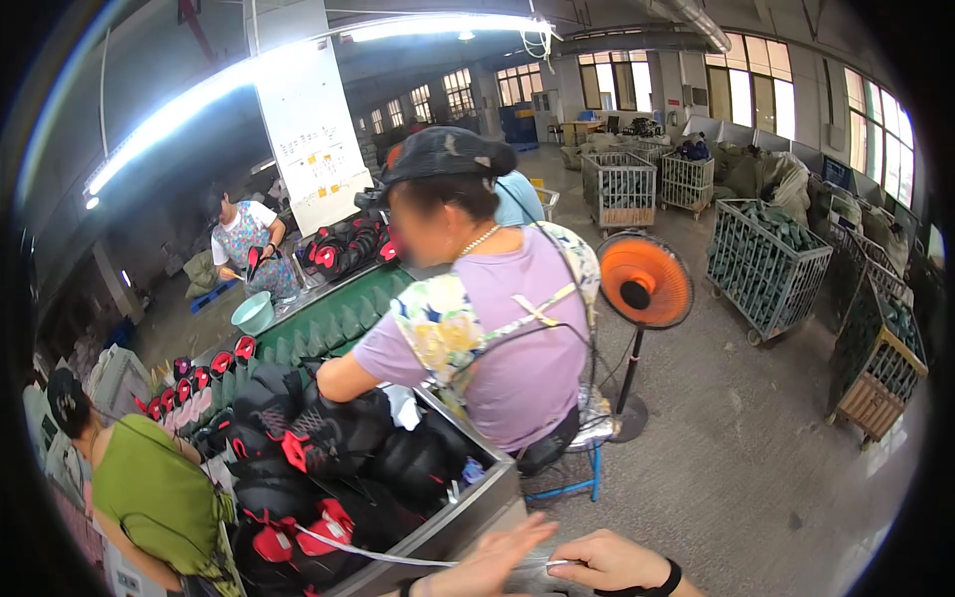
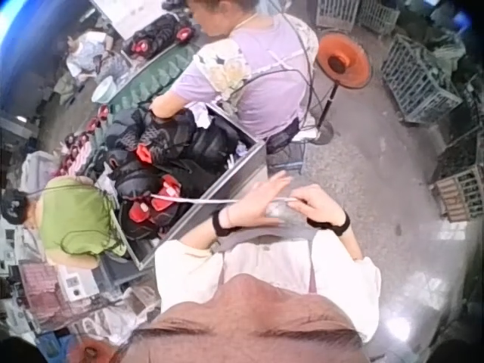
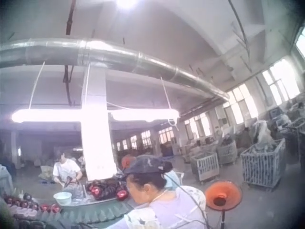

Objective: Organizing shoe uppers by placing them onto hangers and stacking them on a table in a manufacturing environment.

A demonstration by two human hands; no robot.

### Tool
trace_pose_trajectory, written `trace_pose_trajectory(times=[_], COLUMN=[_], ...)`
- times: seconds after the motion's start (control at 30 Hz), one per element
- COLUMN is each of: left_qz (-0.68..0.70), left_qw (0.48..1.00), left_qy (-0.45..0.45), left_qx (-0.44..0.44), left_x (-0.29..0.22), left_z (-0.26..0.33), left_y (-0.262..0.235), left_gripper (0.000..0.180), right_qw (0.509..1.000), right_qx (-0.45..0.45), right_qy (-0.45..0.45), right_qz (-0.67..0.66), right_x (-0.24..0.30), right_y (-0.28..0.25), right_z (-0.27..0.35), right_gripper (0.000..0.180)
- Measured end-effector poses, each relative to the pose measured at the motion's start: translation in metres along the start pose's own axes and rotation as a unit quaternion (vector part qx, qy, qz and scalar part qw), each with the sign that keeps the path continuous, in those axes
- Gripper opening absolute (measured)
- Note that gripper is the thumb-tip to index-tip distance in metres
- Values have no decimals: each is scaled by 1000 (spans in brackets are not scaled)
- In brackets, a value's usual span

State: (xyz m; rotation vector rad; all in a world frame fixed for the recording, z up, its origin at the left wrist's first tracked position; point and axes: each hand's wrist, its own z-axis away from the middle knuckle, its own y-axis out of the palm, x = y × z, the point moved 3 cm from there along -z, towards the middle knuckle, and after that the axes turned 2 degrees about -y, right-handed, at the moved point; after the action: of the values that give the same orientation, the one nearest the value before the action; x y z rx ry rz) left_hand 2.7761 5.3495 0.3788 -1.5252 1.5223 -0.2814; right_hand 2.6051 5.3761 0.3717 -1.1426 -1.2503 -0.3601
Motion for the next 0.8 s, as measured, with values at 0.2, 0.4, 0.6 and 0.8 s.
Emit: trace_pose_trajectory(times=[0.2, 0.4, 0.6, 0.8], left_qz=[337, 443, 546, 591], left_qw=[863, 847, 741, 689], left_qy=[-224, -124, -143, -105], left_qx=[304, 267, 364, 406], left_x=[-22, 9, 5, 32], left_z=[-65, -171, -247, -326], left_y=[199, 278, 389, 474], left_gripper=[28, 36, 45, 49], right_qw=[900, 708, 626, 651], right_qx=[-416, -518, -664, -690], right_qy=[117, -54, -113, -93], right_qz=[-64, -478, -393, -302], right_x=[-58, -151, -217, -273], right_y=[-90, -181, -220, -297], right_z=[150, 210, 253, 289], right_gripper=[11, 21, 30, 30])
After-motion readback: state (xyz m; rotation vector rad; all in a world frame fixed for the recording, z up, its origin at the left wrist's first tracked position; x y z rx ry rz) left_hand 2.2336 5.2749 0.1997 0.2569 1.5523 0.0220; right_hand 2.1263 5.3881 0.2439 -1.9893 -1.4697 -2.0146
